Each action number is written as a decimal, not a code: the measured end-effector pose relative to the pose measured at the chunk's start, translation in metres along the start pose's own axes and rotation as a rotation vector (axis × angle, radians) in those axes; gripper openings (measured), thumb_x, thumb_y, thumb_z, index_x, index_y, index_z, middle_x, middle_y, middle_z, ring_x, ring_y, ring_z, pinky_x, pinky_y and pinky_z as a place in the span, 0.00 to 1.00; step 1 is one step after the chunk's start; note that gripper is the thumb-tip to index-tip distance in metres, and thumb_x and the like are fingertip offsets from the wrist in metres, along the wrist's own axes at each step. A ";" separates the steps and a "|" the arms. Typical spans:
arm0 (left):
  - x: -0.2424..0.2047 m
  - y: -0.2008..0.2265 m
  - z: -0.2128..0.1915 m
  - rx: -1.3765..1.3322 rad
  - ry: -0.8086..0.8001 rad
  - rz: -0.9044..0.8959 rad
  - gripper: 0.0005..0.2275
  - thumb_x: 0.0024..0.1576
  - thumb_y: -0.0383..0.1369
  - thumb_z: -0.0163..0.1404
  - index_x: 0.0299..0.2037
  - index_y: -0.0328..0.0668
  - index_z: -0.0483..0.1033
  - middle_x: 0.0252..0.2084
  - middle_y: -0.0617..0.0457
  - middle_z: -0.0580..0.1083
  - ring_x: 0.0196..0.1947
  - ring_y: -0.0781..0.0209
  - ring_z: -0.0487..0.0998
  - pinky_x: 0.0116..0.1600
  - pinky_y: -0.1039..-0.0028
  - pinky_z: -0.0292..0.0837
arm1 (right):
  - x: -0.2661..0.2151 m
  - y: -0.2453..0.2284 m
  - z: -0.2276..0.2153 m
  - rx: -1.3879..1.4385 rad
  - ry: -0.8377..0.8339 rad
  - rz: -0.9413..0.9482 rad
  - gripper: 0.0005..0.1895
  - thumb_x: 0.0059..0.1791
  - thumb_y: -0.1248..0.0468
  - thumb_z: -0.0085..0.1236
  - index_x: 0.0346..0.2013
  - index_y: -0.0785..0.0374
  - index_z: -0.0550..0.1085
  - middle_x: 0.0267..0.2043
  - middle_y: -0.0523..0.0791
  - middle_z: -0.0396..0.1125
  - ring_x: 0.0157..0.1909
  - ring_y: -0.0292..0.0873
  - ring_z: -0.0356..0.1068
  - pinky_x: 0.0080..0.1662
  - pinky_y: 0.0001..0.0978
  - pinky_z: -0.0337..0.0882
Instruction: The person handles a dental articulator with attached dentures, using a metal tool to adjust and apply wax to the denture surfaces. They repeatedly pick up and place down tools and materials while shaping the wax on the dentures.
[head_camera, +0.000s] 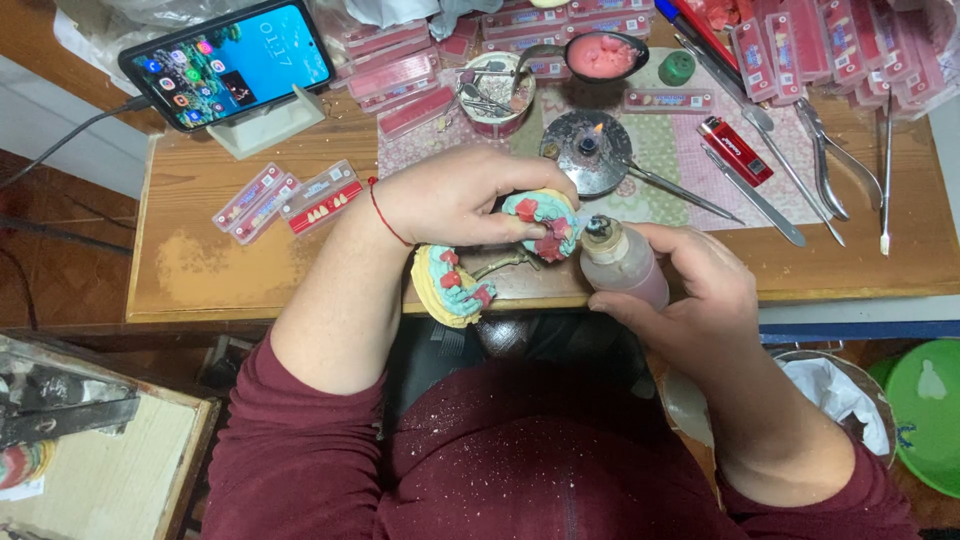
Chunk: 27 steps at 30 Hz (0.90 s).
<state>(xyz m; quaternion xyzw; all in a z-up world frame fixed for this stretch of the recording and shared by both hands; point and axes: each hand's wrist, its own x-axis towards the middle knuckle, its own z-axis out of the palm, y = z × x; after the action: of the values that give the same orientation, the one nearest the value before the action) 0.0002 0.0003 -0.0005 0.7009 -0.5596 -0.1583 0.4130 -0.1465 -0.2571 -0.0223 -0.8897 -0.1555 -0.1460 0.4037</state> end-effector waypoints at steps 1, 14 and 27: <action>0.000 0.000 0.000 -0.003 -0.003 0.006 0.13 0.63 0.37 0.54 0.56 0.45 0.74 0.47 0.50 0.80 0.46 0.54 0.84 0.50 0.68 0.77 | 0.000 0.001 0.000 -0.030 0.006 -0.013 0.31 0.38 0.57 0.76 0.53 0.64 0.75 0.49 0.49 0.74 0.51 0.48 0.75 0.53 0.37 0.72; 0.000 0.000 0.000 -0.026 0.001 -0.002 0.14 0.63 0.36 0.55 0.57 0.44 0.74 0.49 0.49 0.80 0.48 0.54 0.84 0.52 0.68 0.77 | 0.001 0.001 0.003 -0.058 0.026 0.000 0.33 0.37 0.56 0.77 0.52 0.64 0.75 0.48 0.49 0.75 0.49 0.49 0.75 0.51 0.38 0.72; -0.001 -0.003 0.000 -0.061 -0.014 0.001 0.14 0.63 0.35 0.55 0.57 0.43 0.74 0.50 0.50 0.80 0.49 0.55 0.83 0.55 0.69 0.77 | -0.009 0.009 0.009 0.222 -0.010 0.110 0.32 0.40 0.59 0.75 0.55 0.66 0.74 0.50 0.47 0.74 0.50 0.39 0.74 0.52 0.32 0.74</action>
<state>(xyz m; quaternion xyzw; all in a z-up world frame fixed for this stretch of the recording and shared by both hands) 0.0017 0.0016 -0.0035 0.6866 -0.5578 -0.1801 0.4302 -0.1503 -0.2575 -0.0375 -0.8474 -0.1240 -0.1010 0.5063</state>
